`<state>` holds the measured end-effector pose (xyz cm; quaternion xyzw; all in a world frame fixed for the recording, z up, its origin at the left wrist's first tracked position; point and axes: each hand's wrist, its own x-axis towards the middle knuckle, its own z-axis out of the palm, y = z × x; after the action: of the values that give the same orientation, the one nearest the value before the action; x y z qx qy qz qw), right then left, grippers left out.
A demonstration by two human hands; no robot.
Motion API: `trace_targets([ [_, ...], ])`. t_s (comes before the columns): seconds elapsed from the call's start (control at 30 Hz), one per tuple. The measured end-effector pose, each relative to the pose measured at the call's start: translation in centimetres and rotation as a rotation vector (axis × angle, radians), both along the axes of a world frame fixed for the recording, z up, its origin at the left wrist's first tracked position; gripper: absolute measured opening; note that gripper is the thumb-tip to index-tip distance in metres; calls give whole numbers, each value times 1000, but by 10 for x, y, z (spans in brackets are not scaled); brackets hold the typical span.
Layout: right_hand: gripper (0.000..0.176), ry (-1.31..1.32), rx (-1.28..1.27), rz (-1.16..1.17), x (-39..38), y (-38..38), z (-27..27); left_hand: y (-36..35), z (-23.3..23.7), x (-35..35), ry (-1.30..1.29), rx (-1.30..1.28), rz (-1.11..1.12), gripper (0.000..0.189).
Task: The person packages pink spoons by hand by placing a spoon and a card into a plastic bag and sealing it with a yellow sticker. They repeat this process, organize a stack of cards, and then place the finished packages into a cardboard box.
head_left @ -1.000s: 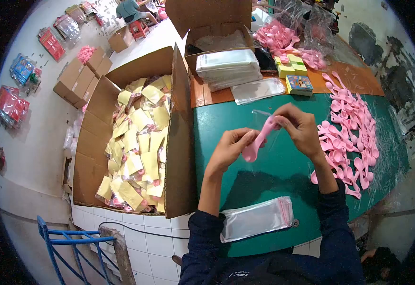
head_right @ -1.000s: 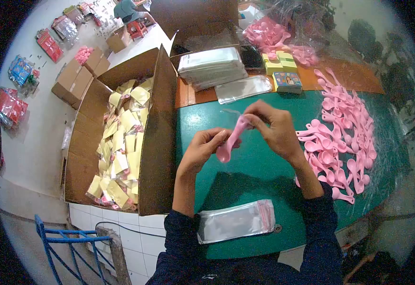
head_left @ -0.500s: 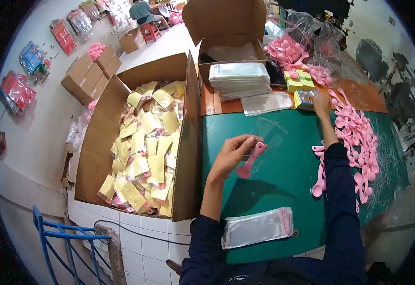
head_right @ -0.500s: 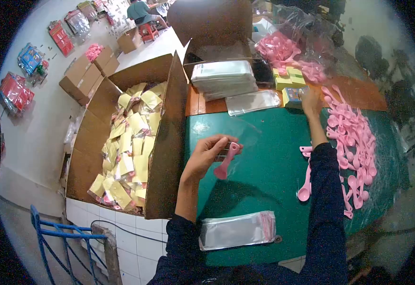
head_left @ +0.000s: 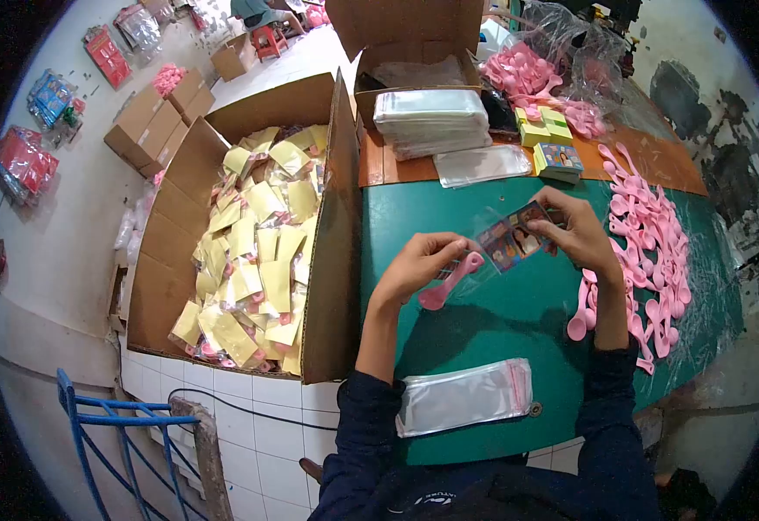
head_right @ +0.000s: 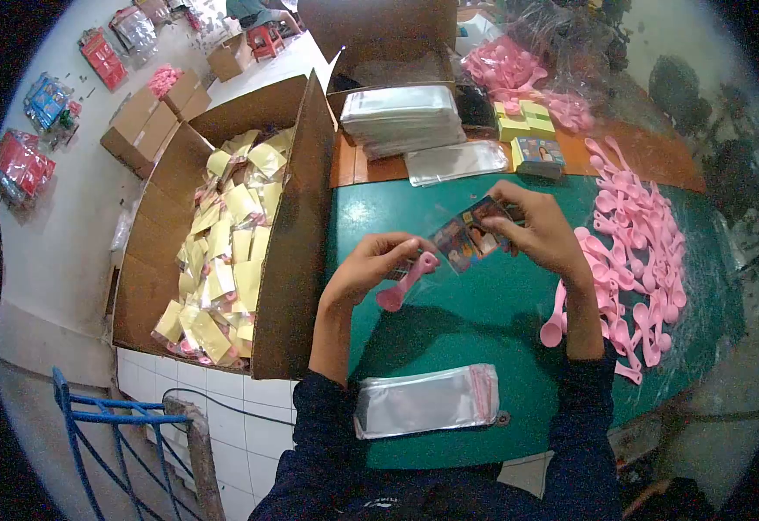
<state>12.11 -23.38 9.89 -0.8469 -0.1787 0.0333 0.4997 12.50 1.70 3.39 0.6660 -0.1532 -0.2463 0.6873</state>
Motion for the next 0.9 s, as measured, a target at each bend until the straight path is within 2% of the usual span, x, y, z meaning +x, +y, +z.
trace_targets([
  [0.23, 14, -59, 220, -132, -3, -5, 7, -1, -1, 0, -9, 12, 4, 29],
  [0.4, 16, 48, -74, 49, -5, -3, 5, -3, -2, -1, -9, 14, -36, 30],
  [0.5, 17, 30, -54, 110, -5, 3, 3, -1, -7, 5, -85, 144, -126, 28],
  [0.63, 26, -78, -336, 313, -3, 14, -4, -7, -17, 3, -199, 61, -187, 31],
  [0.67, 32, 246, -279, 271, -9, 20, 0, -10, -24, 3, -223, 41, -178, 31],
  [0.7, 34, 115, -328, 297, -8, 20, -5, -12, -18, 1, -248, 22, -169, 32],
  [0.77, 38, -152, -422, 347, -3, 21, -23, -10, -2, -3, -250, 187, -188, 37],
  [0.8, 34, -265, -250, 373, -2, 22, -25, -8, 7, -5, -250, 269, -196, 39],
  [0.9, 26, 56, -97, 411, 3, 11, -27, -5, 0, -2, -255, 348, -172, 45],
])
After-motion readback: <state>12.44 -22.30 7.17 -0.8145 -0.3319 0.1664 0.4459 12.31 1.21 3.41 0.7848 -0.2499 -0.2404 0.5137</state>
